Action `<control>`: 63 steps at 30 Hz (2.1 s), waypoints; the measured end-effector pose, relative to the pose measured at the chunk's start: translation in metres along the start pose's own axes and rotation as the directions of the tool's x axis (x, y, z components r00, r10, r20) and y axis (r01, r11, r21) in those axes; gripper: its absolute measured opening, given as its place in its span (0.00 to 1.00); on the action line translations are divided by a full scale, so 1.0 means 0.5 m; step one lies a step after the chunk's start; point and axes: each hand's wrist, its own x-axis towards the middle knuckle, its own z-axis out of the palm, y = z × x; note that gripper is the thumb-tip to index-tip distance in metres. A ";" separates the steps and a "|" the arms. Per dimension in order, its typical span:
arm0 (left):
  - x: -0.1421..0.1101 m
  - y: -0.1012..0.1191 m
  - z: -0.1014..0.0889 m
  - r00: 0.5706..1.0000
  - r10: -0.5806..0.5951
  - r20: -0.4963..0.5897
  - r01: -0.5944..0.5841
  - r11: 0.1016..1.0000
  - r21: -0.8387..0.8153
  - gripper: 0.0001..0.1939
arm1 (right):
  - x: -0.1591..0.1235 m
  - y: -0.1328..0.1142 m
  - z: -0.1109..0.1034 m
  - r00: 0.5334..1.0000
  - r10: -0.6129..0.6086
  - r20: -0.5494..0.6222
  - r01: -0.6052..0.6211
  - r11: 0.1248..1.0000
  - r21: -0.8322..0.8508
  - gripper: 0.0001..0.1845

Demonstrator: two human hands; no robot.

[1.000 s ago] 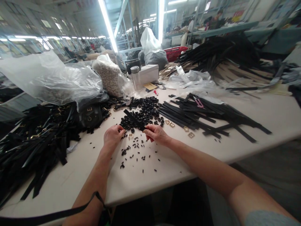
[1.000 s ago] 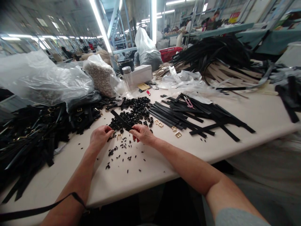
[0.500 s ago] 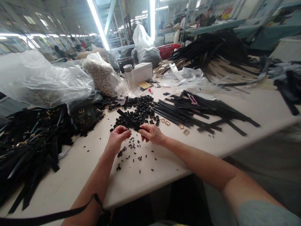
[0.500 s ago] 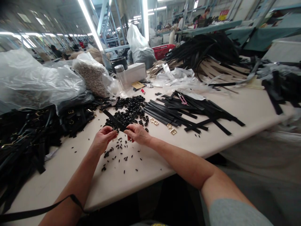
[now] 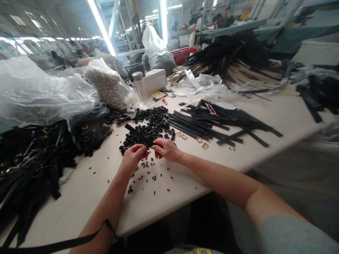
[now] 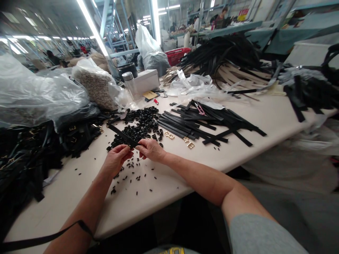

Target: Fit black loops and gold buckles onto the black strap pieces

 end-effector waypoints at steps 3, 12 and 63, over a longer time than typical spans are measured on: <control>0.002 -0.002 0.000 1.000 0.015 -0.019 -0.016 0.999 -0.035 0.21 | 0.001 -0.001 -0.001 1.000 0.010 -0.008 -0.010 1.000 -0.007 0.09; -0.003 0.001 0.003 0.987 0.154 -0.039 -0.153 0.988 0.023 0.17 | 0.000 -0.004 -0.005 0.995 0.032 0.090 -0.029 0.999 -0.034 0.09; -0.012 -0.004 0.011 0.992 0.123 -0.009 -0.121 0.985 0.122 0.16 | -0.007 -0.021 -0.018 0.988 0.069 0.140 -0.035 0.972 -0.231 0.08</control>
